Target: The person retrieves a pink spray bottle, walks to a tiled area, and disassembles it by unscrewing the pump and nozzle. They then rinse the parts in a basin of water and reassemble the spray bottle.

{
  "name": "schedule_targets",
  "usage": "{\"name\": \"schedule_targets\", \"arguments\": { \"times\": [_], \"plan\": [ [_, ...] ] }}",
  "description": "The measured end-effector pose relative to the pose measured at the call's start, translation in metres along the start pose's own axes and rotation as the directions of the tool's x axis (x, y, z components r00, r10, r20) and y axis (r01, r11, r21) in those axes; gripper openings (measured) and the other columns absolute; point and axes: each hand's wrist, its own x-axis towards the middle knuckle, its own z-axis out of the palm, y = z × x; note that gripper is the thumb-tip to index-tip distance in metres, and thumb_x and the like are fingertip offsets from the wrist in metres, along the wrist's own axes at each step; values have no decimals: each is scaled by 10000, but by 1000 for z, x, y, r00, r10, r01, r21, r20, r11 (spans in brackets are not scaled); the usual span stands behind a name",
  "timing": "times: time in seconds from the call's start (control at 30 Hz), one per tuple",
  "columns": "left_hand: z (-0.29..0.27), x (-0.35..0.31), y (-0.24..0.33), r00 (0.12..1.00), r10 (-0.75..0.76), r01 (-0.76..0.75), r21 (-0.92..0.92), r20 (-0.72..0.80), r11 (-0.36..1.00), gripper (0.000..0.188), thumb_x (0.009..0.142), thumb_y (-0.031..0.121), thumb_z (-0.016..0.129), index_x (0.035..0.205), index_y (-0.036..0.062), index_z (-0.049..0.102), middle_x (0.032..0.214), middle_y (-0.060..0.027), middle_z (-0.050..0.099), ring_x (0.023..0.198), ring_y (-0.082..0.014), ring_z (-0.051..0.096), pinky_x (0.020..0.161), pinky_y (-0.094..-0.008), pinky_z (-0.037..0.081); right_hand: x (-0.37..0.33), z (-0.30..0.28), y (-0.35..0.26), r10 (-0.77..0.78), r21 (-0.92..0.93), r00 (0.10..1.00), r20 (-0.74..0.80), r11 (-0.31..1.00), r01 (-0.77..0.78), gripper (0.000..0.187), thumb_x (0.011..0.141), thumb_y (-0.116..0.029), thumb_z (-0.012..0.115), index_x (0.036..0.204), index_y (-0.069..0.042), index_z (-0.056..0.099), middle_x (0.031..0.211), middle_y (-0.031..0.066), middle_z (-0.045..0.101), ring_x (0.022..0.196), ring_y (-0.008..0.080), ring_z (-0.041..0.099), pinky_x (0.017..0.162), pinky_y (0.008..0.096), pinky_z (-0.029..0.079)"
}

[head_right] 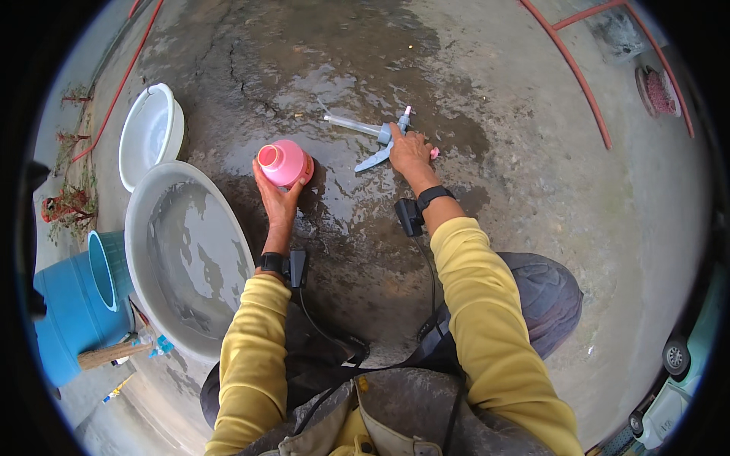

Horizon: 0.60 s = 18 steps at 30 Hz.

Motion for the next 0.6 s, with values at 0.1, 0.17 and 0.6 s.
{"name": "schedule_targets", "arguments": {
  "times": [0.1,0.17,0.6],
  "plan": [
    [-5,-9,-1,995,-97,94,-92,-37,991,1067,669,195,857,1481,10,189,1430,-220,351,1310,-356,383,1107,-440,316,-3,1,-5,9,-17,997,75,1000,-8,705,876,-145,639,1478,-276,297,1289,194,545,1255,390,459,969,572,366],
    [-7,-18,1,981,-186,177,-129,-61,976,960,693,200,845,1434,12,263,1316,-186,428,1205,-320,455,1037,-428,372,-3,5,-1,-52,-32,998,32,998,53,739,844,-92,659,1473,-254,307,1264,202,554,1229,399,480,954,556,394],
    [-115,55,7,890,36,-175,-267,-455,948,293,900,132,632,1148,-4,558,1041,-93,583,931,-176,564,827,-314,475,27,-18,-20,-304,917,935,183,-290,-274,167,930,-5,563,1093,-4,526,886,68,538,720,139,518,614,275,460]
  ]
}}
